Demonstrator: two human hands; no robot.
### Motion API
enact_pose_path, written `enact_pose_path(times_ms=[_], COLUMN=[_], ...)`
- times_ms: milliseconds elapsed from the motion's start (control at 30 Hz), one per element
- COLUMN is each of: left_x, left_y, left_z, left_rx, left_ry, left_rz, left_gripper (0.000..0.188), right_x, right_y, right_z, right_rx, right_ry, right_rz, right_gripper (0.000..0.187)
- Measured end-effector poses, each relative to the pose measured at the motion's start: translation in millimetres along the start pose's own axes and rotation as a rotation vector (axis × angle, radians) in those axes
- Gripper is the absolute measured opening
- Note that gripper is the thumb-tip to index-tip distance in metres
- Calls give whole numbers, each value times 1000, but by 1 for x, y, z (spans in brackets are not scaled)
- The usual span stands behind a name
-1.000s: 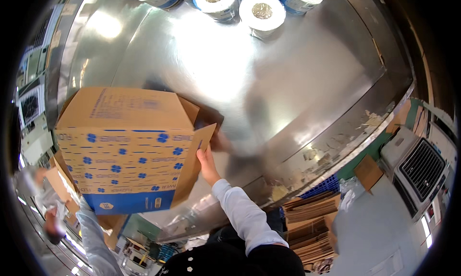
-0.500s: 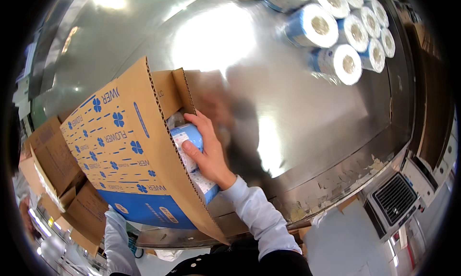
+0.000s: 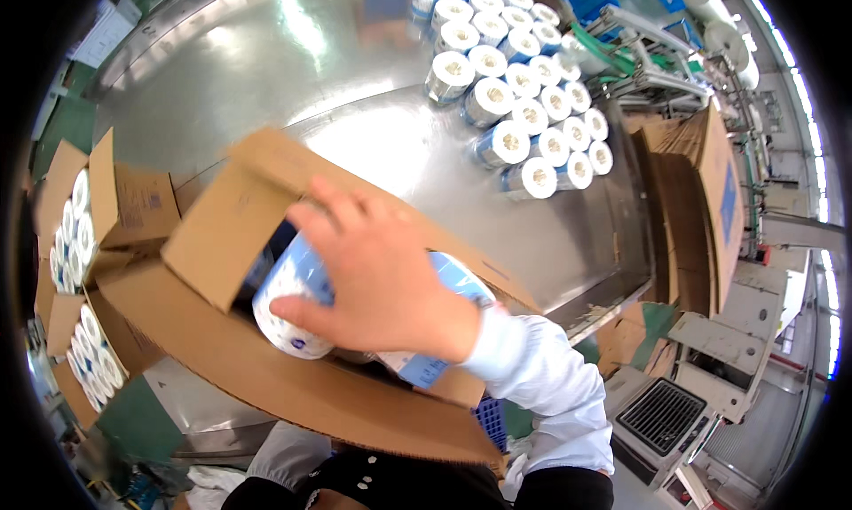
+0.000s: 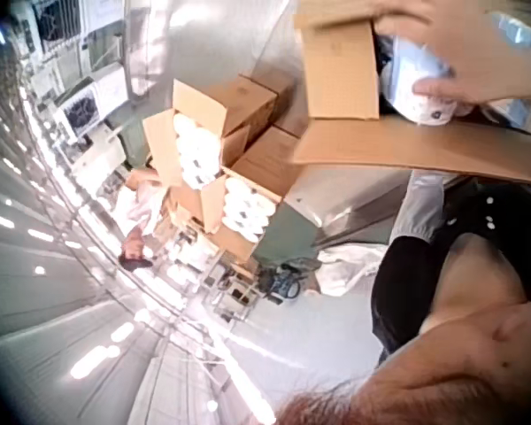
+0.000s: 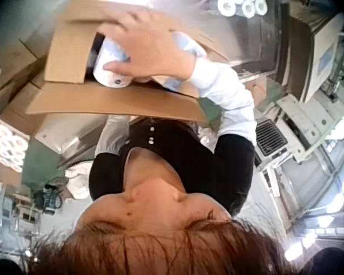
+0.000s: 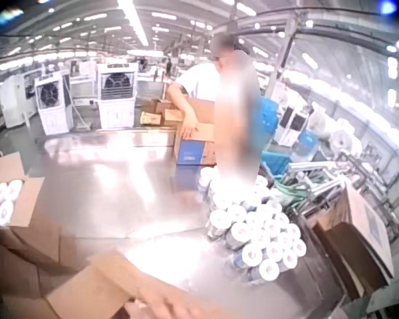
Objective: The person places rolls of toilet paper into cardboard boxes and moves the boxes on a metal table.
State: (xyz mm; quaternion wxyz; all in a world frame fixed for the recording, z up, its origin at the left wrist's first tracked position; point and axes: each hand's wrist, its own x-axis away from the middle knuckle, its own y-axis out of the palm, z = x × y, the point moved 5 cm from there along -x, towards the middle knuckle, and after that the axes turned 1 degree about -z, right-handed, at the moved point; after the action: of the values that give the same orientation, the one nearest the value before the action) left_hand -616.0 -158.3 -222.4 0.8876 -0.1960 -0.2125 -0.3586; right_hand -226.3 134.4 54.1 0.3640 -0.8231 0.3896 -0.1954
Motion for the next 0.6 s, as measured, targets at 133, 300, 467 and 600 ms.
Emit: enact_pose_path(times_ms=[133,300,467,600], left_x=[24,54,169,226], left_y=[-40,-91,50,148], left_z=[-4,39,243,247], left_rx=[75,26,-478,-701], left_ry=[12,97,917,1139], left_rz=[56,177,-589,-1083], left_gripper=[23,20,21,60], right_x=[67,121,122,157], right_y=[76,103,50,-11], right_z=[-81,-118,-123,-76], right_rx=[225,220,68,180], right_ry=[-185,-302,-517,-257], right_rz=[-143,-72,163,322], right_gripper=[61,58,50,43])
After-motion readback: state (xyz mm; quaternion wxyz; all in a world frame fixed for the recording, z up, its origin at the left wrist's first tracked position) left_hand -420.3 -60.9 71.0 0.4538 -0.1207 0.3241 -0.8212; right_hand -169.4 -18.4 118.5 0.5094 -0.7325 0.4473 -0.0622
